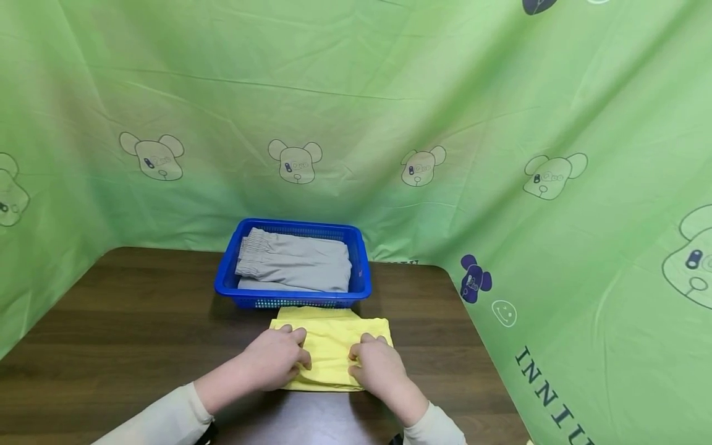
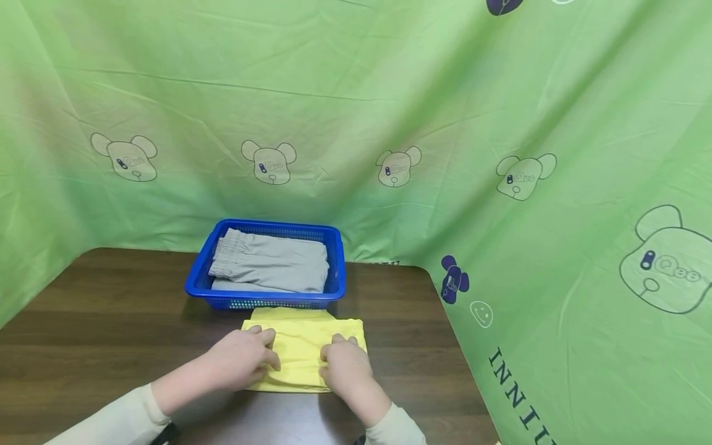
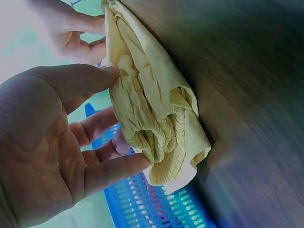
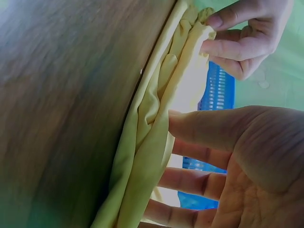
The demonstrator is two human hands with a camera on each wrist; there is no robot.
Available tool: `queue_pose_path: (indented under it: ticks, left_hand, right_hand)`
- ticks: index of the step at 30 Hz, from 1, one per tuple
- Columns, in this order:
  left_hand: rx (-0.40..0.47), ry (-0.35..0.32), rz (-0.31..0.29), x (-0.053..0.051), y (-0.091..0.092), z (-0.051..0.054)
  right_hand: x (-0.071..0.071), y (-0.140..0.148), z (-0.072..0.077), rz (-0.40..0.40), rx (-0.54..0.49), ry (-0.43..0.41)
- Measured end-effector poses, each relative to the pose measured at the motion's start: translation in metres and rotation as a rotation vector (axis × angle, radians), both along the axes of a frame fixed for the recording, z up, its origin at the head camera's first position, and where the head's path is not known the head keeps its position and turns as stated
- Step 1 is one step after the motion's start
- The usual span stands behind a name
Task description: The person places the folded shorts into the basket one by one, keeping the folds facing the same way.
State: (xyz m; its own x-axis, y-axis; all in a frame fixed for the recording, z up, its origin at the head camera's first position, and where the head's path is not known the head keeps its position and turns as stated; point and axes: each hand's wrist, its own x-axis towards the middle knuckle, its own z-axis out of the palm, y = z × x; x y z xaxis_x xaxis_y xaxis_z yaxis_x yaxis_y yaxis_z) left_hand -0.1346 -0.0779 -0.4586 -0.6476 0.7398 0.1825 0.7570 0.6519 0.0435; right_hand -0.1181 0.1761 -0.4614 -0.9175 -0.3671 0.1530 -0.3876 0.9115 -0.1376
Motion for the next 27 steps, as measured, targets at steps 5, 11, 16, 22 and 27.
queue_pose_path:
  ticks: [5, 11, 16, 22, 27]
  left_hand:
    - [0.024, 0.033, -0.001, 0.002, -0.011, -0.001]
    - [0.019, 0.038, 0.012, 0.002, -0.023, 0.0]
    - [0.01, 0.017, 0.026, 0.002, -0.03, 0.0]
    - [0.013, -0.003, 0.034, 0.003, -0.037, 0.001]
    - [0.026, -0.013, 0.045, 0.005, -0.043, 0.001]
  right_hand:
    - [0.002, -0.01, -0.001, 0.003, 0.01, -0.003]
    - [0.001, -0.021, -0.002, 0.006, 0.017, -0.007]
    - [0.0, -0.027, -0.003, 0.016, 0.023, -0.011]
    - [-0.001, -0.034, -0.003, 0.018, 0.019, -0.009]
    - [-0.001, -0.04, -0.004, 0.012, 0.021, -0.008]
